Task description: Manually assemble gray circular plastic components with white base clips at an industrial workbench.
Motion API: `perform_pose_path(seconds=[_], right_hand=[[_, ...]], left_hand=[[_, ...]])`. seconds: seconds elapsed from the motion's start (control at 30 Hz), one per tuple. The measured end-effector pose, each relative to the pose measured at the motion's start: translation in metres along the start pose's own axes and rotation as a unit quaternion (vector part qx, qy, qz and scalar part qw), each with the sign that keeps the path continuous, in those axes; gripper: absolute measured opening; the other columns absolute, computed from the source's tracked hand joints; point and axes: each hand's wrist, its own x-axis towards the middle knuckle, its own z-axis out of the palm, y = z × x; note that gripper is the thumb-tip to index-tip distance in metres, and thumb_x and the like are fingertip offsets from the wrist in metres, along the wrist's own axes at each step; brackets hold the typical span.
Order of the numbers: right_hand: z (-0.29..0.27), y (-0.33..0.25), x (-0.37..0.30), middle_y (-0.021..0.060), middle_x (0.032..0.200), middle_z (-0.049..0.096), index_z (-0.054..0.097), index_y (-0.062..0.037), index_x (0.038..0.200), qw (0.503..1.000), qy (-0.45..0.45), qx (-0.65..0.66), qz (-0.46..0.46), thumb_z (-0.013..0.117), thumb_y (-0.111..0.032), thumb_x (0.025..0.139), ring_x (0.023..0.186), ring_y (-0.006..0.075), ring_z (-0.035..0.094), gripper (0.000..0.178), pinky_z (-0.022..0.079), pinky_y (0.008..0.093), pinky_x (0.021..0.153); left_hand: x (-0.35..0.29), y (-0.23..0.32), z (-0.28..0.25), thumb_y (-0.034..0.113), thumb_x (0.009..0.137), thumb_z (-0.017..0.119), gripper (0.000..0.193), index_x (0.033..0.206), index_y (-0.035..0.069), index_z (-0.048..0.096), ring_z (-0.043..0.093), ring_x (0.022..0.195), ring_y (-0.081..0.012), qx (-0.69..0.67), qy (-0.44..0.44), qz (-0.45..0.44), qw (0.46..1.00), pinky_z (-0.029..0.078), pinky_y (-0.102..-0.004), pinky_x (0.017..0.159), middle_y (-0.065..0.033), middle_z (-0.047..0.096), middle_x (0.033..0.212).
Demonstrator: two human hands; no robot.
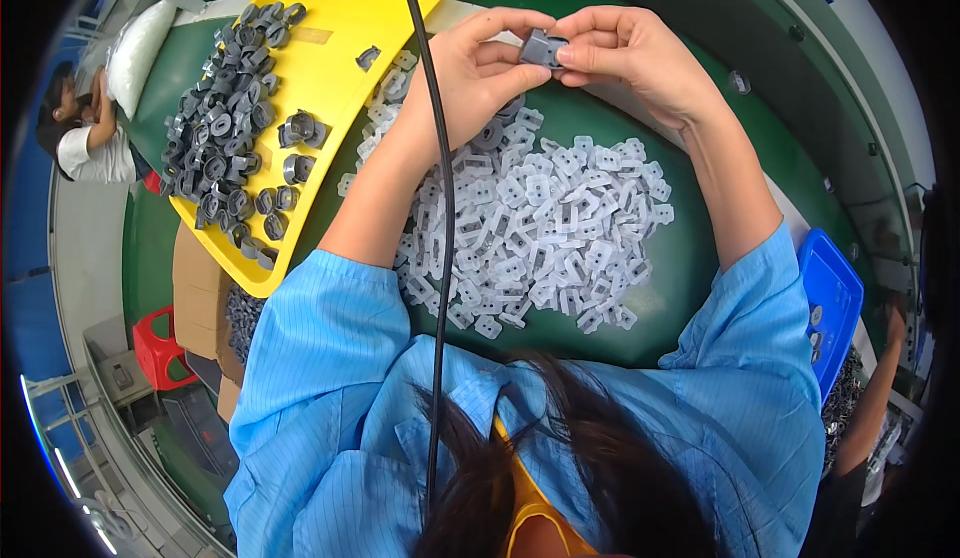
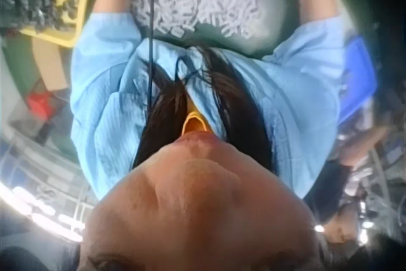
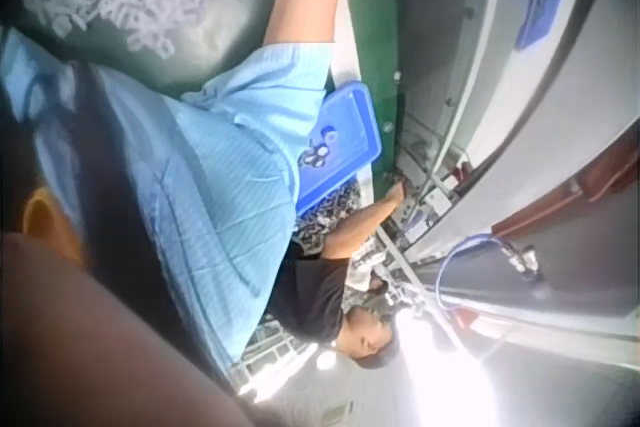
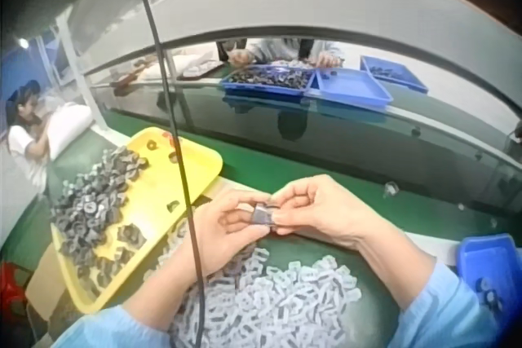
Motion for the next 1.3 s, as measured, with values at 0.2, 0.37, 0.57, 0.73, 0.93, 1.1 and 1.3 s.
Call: perform_pose_path(seconds=[0.2,0.37,0.57,0.73,0.93,1.1,1.3], right_hand=[[0.002,0.001,-0.001,0.0074,0.086,0.067,0.062,0.001,0.098,1.0,-0.011,-0.022,-0.008,0.067,-0.011,0.085,0.075,0.0101,0.063,0.018,0.051,0.0212,0.072],[0.002,0.003,0.0,0.0079,0.09,0.066,0.063,0.0017,0.099,0.999,0.026,0.029,-0.014,0.068,-0.01,0.084,0.079,0.0109,0.064,0.02,0.051,0.0213,0.075],[0.013,0.006,0.0,0.0069,0.082,0.067,0.067,0.0007,0.088,0.957,0.134,-0.193,-0.171,0.069,-0.008,0.08,0.076,0.0125,0.066,0.012,0.052,0.024,0.071],[0.027,0.011,-0.003,0.0085,0.081,0.07,0.069,-0.0002,0.086,0.851,0.201,-0.346,-0.341,0.066,-0.01,0.079,0.072,0.015,0.068,0.012,0.054,0.0271,0.066],[0.024,0.009,0.001,0.0074,0.081,0.067,0.066,0.0024,0.084,0.96,0.149,-0.16,-0.173,0.069,-0.01,0.079,0.074,0.0134,0.066,0.014,0.054,0.0252,0.069],[0.009,0.007,0.003,0.0066,0.084,0.066,0.064,0.0007,0.092,0.997,0.044,0.001,-0.066,0.074,-0.014,0.078,0.074,0.0104,0.063,0.022,0.052,0.0228,0.071],[-0.002,0.008,0.001,0.0068,0.081,0.065,0.066,0.0021,0.093,1.0,-0.015,0.013,-0.004,0.071,-0.009,0.079,0.068,0.0109,0.061,0.018,0.051,0.0219,0.066]], left_hand=[[-0.001,-0.005,-0.003,0.002,0.079,0.069,0.037,0.114,0.005,0.059,0.067,0.092,-0.0164,-0.012,0.013,0.0,1.0,0.053,-0.0256,0.076,-0.0067,0.067,0.097],[-0.002,0.001,0.0,0.0,0.079,0.069,0.035,0.11,0.003,0.054,0.066,0.092,-0.0169,-0.029,0.043,0.008,0.999,0.053,-0.0252,0.076,-0.0109,0.068,0.094],[-0.003,0.004,0.009,-0.003,0.081,0.067,0.034,0.11,-0.002,0.048,0.066,0.088,-0.0147,0.0,0.085,0.008,0.996,0.052,-0.0217,0.074,-0.0144,0.067,0.096],[-0.003,0.0,0.016,-0.001,0.079,0.068,0.032,0.105,-0.002,0.049,0.068,0.086,-0.0176,-0.003,0.131,0.028,0.991,0.054,-0.0242,0.072,-0.0158,0.067,0.091],[-0.002,-0.001,0.018,-0.005,0.081,0.065,0.031,0.106,-0.003,0.047,0.067,0.088,-0.0171,0.009,0.128,0.05,0.991,0.054,-0.0229,0.074,-0.0169,0.066,0.093],[-0.003,0.001,0.012,-0.006,0.083,0.063,0.035,0.113,-0.003,0.047,0.064,0.097,-0.0166,-0.06,0.058,0.017,0.996,0.052,-0.0247,0.084,-0.0135,0.062,0.104],[-0.003,-0.004,0.007,-0.006,0.083,0.063,0.037,0.117,-0.003,0.049,0.062,0.099,-0.0162,-0.028,0.002,0.0,1.0,0.051,-0.0255,0.087,-0.01,0.06,0.108]])
